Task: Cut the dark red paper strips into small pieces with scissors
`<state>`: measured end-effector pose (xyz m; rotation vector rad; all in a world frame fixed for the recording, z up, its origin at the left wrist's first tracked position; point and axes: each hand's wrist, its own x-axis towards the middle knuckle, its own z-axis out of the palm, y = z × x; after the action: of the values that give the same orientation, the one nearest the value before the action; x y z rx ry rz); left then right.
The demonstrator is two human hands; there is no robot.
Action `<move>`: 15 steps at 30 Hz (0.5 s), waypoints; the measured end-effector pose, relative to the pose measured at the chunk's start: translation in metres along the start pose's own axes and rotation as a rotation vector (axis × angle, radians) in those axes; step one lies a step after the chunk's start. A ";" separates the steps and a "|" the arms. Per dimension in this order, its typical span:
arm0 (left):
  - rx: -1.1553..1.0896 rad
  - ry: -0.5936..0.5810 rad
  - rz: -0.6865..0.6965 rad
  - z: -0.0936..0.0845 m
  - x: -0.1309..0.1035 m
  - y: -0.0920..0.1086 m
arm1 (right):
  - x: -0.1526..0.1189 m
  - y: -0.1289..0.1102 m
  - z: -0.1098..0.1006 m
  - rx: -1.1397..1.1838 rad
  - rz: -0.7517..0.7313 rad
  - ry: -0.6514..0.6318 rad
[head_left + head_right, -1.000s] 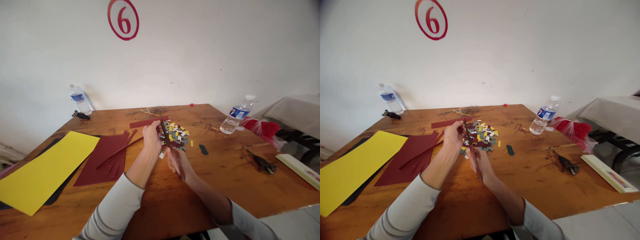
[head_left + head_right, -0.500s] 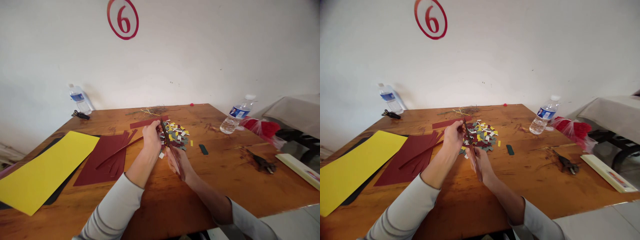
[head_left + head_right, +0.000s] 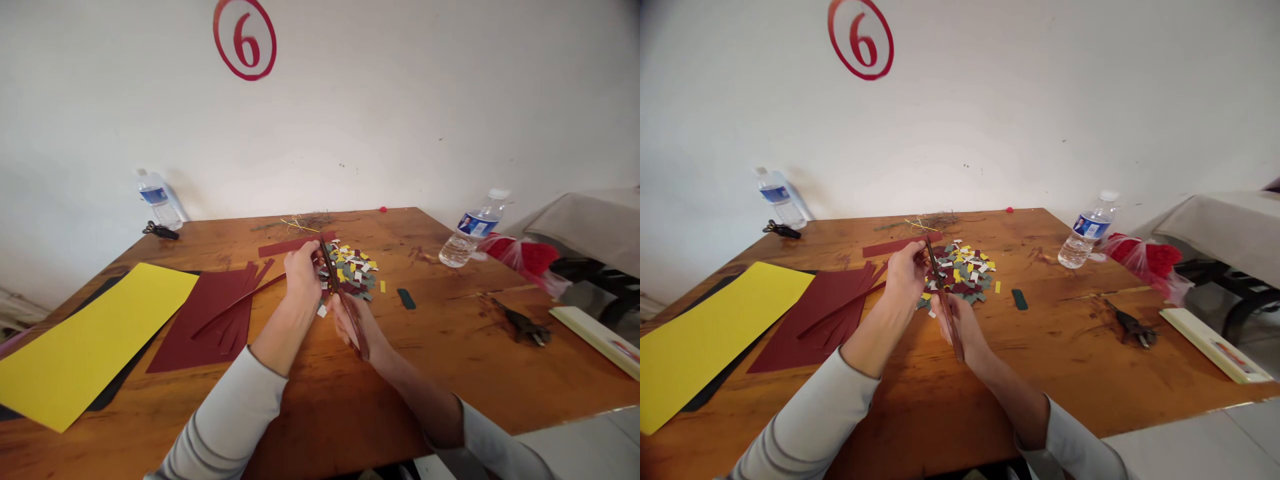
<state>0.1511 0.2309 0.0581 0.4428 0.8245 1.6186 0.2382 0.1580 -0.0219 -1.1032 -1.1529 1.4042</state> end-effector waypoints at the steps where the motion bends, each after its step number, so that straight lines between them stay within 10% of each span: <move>1: 0.001 -0.002 0.000 0.000 -0.001 0.000 | 0.000 0.001 0.000 0.001 -0.008 -0.002; 15: -0.004 0.011 -0.011 0.002 -0.004 -0.002 | 0.002 0.000 0.000 0.045 0.023 0.025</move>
<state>0.1544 0.2276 0.0586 0.4268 0.8301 1.6138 0.2384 0.1597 -0.0220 -1.1031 -1.0888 1.4237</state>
